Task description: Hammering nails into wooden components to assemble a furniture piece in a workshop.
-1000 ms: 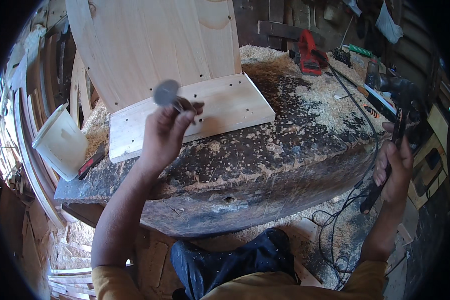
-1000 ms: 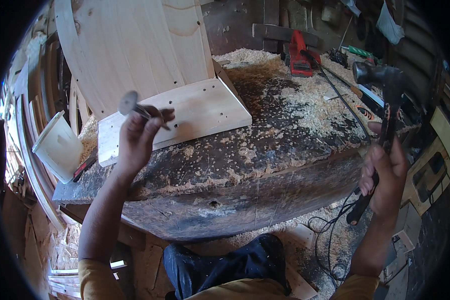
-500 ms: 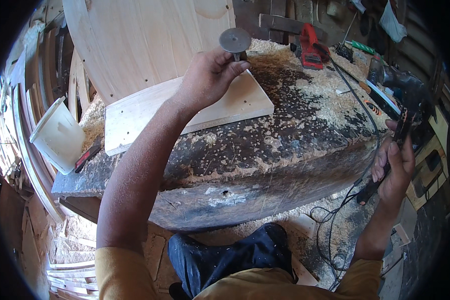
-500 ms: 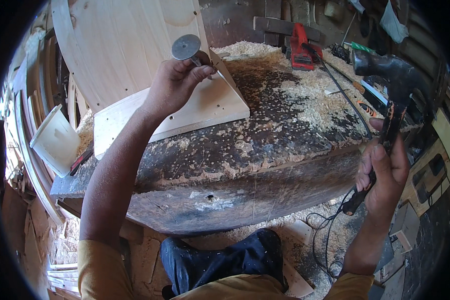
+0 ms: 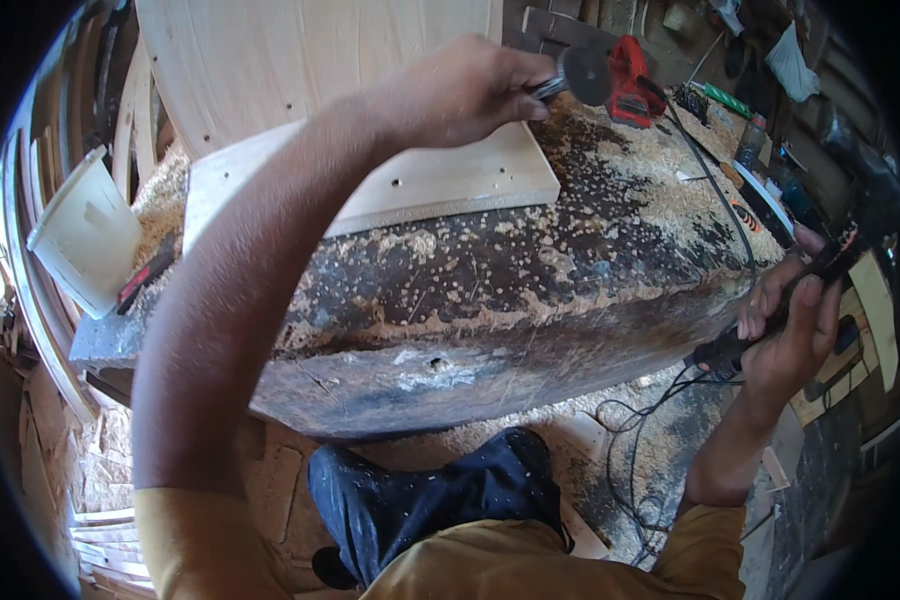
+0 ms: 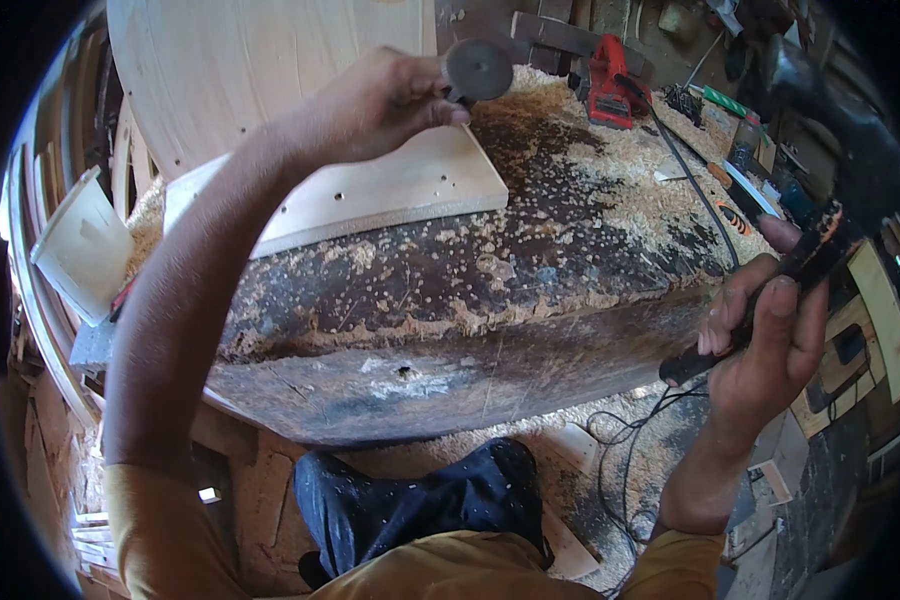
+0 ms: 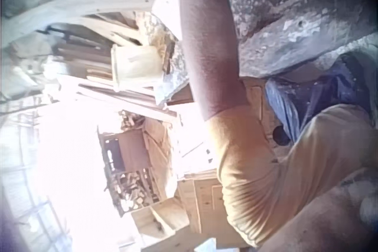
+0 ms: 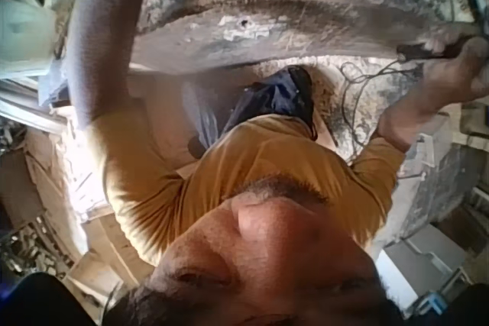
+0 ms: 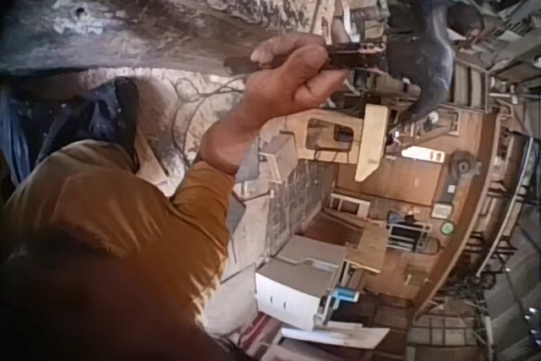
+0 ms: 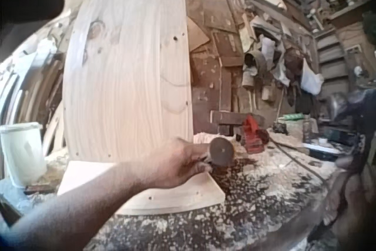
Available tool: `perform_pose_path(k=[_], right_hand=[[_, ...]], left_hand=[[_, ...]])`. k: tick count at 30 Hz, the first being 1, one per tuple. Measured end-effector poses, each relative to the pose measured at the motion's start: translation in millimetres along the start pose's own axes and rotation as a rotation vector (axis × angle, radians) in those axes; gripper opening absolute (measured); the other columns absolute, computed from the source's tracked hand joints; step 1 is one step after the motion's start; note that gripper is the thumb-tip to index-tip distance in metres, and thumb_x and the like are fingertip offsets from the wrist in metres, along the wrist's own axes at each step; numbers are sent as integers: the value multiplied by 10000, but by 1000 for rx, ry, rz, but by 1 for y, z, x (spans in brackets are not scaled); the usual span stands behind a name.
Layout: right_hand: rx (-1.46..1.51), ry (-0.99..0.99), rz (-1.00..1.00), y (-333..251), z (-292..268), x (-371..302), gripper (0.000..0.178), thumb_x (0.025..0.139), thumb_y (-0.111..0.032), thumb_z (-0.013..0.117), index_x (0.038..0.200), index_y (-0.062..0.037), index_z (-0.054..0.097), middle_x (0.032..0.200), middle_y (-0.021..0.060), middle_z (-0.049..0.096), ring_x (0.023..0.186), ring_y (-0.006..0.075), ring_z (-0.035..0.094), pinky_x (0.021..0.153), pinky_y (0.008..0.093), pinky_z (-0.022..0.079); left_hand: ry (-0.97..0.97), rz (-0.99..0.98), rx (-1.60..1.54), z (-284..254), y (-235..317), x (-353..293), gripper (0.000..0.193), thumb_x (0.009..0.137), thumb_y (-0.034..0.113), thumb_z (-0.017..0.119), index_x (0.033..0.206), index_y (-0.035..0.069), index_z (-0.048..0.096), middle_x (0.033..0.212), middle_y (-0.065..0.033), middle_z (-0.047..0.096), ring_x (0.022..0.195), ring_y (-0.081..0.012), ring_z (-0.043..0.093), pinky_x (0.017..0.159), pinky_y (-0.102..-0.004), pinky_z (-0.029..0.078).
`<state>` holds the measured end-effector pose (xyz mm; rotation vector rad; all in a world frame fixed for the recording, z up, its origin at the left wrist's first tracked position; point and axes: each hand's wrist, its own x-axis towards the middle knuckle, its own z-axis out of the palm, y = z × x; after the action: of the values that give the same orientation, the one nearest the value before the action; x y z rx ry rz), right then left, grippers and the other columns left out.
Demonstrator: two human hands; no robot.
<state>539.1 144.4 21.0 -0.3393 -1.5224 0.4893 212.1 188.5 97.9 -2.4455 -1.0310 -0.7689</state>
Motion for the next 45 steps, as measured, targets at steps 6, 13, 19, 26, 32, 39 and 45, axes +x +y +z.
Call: perform_pose_path(k=[6,13,19,26,32,39,45], right_hand=[[-29,100,-79,3,36,-11,402,985,-298,472,1207,37,439,673,13,435,514,55,387,441,195,348],[-622,-78,-152,26,48,-14,321,974,-303,503,1116,-17,478,684,4,459,553,60,438,460,205,372],[14,130,-122,-2,17,-12,320,960,-337,495,1028,-25,472,689,26,473,512,100,412,430,231,369],[-1087,-209,-737,26,0,9,190,961,-203,480,1025,-33,533,689,42,479,530,104,417,434,220,341],[-208,87,12,-13,12,15,280,972,-281,493,1049,-15,535,678,15,484,515,85,419,439,207,336],[-397,10,-341,31,17,8,330,987,-331,455,1039,-11,515,657,10,470,512,73,413,439,185,338],[-136,0,58,22,31,2,271,971,-272,506,997,-2,505,629,1,437,490,60,392,431,192,331]], left_hand=[[-224,138,-239,-16,-4,19,162,845,111,630,843,-5,518,797,-198,577,801,-335,593,742,-437,442],[-350,174,-120,-19,-3,23,148,846,88,618,831,-8,506,781,-180,587,779,-330,583,716,-431,425],[-340,102,-123,-10,-1,30,141,837,93,628,837,-8,529,786,-172,598,798,-308,600,737,-424,439],[-328,163,-133,-27,-1,24,113,834,87,626,859,-3,562,811,-168,618,823,-295,613,755,-412,455],[-315,55,-149,-20,-5,24,109,855,99,617,868,0,573,795,-159,627,812,-291,616,745,-408,457],[-334,109,-232,-11,-10,26,110,870,106,612,894,5,575,797,-148,625,811,-274,618,754,-401,464],[-182,-3,-239,-31,-5,11,95,890,111,601,903,19,577,815,-138,614,775,-235,584,739,-380,463]])
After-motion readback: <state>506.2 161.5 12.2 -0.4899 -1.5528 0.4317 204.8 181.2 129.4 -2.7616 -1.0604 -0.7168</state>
